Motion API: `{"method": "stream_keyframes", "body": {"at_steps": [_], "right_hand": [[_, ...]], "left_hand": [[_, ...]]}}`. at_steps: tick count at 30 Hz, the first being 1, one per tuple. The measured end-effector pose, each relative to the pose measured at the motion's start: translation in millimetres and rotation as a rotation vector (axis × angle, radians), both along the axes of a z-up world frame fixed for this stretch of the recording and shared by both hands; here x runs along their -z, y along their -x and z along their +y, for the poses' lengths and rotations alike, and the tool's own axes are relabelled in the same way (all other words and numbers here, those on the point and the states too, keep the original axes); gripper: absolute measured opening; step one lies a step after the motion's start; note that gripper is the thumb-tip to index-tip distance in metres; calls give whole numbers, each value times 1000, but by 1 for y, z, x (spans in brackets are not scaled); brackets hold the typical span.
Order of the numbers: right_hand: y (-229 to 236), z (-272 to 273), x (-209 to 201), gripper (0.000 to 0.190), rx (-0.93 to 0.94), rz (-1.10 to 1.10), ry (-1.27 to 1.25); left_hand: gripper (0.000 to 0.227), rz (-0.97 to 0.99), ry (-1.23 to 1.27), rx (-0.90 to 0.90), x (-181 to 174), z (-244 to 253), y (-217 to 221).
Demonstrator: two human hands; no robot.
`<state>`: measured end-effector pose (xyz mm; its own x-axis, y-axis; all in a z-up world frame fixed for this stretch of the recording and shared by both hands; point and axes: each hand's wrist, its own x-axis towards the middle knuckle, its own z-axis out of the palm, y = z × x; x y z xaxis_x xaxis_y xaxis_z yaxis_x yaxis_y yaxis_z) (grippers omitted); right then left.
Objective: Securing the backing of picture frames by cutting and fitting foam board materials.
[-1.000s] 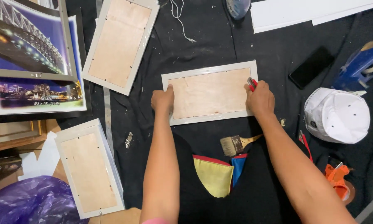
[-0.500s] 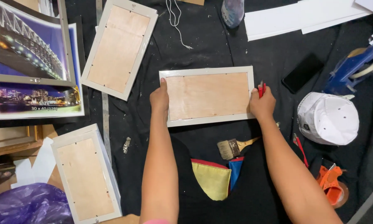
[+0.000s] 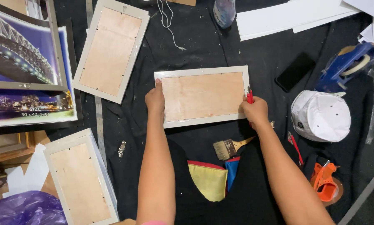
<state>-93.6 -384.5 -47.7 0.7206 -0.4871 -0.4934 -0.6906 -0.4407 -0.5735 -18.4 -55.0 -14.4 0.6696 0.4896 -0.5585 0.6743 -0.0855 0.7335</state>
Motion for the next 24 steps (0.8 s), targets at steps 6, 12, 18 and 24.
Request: {"method": "stream_keyframes", "body": {"at_steps": [6,12,18,24], "right_hand": [[-6,15,-25,34,-64,94,135],[-11,11,-12,43,-72,90,179],[-9,5,-3,38,54,67,81],[-9,-5,21,31,235,-16,-115]], "left_hand": [[69,21,-32,34,-20,-10,0],[71,106,-215,167,-34,-15,3],[76,139,-258,225,-27,-13,4],[76,111,-277,218,-29,-15,4]]}}
